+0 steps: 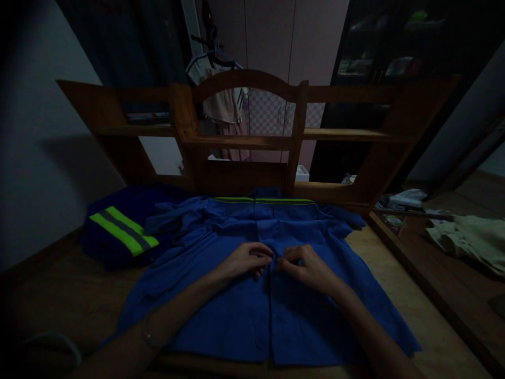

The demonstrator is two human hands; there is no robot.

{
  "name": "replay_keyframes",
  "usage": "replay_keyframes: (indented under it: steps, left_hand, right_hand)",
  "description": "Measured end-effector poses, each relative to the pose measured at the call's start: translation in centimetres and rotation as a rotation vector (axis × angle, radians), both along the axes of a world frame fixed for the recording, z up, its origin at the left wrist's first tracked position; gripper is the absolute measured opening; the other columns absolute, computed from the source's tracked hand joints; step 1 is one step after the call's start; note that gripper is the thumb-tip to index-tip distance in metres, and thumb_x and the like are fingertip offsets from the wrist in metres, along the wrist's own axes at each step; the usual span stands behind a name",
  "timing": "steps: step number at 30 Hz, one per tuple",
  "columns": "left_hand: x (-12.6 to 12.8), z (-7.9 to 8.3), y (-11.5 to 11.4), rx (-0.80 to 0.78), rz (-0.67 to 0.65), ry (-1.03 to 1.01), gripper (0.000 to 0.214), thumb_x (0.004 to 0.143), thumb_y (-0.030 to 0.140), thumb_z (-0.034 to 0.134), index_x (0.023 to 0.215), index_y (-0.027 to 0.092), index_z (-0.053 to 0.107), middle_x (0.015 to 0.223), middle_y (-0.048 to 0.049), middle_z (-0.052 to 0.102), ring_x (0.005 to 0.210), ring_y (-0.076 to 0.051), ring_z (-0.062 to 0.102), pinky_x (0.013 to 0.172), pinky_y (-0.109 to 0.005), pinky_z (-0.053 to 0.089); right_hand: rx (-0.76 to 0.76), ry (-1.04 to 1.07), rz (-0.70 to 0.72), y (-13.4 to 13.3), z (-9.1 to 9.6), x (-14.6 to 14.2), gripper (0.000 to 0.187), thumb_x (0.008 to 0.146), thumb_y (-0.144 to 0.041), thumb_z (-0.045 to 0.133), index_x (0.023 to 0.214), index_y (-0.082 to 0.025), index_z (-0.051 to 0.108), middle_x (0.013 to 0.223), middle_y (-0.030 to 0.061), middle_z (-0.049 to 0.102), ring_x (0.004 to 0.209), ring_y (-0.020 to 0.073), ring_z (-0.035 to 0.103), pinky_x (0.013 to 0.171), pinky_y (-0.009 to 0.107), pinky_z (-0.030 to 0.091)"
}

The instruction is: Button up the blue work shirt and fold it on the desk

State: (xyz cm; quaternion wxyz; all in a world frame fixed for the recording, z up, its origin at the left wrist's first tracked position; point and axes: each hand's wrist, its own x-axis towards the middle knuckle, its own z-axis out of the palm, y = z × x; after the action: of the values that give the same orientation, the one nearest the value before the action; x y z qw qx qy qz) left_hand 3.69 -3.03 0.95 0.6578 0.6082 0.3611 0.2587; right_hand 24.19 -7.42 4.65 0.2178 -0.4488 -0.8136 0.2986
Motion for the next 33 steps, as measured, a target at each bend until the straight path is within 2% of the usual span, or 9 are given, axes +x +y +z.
replay_keyframes:
  steps: [4,8,13,23,26,33]
  left_hand:
    - [0.2,-0.3,-0.2,0.007,0.032,-0.049,0.048,0.062,0.03,0.074,0.101,0.014,0.052,0.086,-0.0062,0.062,0.059,-0.011,0.059,0.048,-0.024,0.05]
    - [0.3,-0.6,-0.4,0.039,0.089,-0.106,0.048,0.058,0.027,0.077,0.096,0.014,0.05,0.079,-0.0027,0.059,0.061,-0.012,0.059,0.052,-0.025,0.051]
    - [0.2,-0.3,-0.5,0.012,0.11,-0.136,0.048,0.057,0.028,0.078,0.092,0.013,0.049,0.078,-0.0021,0.057,0.063,-0.012,0.059,0.055,-0.026,0.052]
    - [0.1,0.4,-0.4,-0.044,0.167,-0.134,0.04,0.059,0.019,0.076,0.089,0.011,0.051,0.073,0.0,0.057,0.054,-0.009,0.059,0.056,-0.023,0.05]
    - [0.1,0.3,-0.3,-0.036,0.168,-0.13,0.04,0.059,0.019,0.076,0.089,0.011,0.052,0.073,0.0002,0.057,0.054,-0.009,0.058,0.055,-0.022,0.05]
    - [0.1,0.2,-0.3,-0.041,0.18,-0.135,0.036,0.058,0.019,0.076,0.083,0.012,0.05,0.071,0.0006,0.056,0.055,-0.01,0.059,0.055,-0.023,0.05]
  right_hand:
    - [0.02,-0.033,-0.011,-0.2,0.2,-0.3,0.036,0.09,-0.036,0.046,0.072,-0.015,0.068,0.071,0.001,0.061,0.062,0.0119,0.054,0.057,0.022,0.036]
    - [0.05,-0.038,-0.024,-0.3,0.1,-0.3,0.036,0.09,-0.033,0.045,0.069,-0.013,0.066,0.071,0.0016,0.061,0.063,0.012,0.054,0.058,0.022,0.037]
    - [0.068,-0.015,-0.026,-0.5,-0.1,-0.5,0.039,0.09,-0.036,0.046,0.066,-0.013,0.066,0.073,0.0026,0.062,0.063,0.013,0.055,0.06,0.023,0.039]
    - [-0.06,0.106,-0.033,-0.6,0.2,-0.8,0.043,0.091,-0.041,0.044,0.068,-0.012,0.066,0.07,0.004,0.062,0.06,0.0121,0.055,0.058,0.023,0.04]
    - [-0.045,0.099,-0.028,-0.6,0.1,-1.0,0.043,0.09,-0.039,0.044,0.065,-0.013,0.065,0.072,0.0042,0.063,0.063,0.0125,0.056,0.059,0.022,0.04]
    - [-0.009,0.081,-0.031,-0.8,0.6,-1.1,0.039,0.091,-0.037,0.043,0.072,-0.013,0.067,0.077,0.0044,0.064,0.066,0.013,0.056,0.062,0.023,0.041]
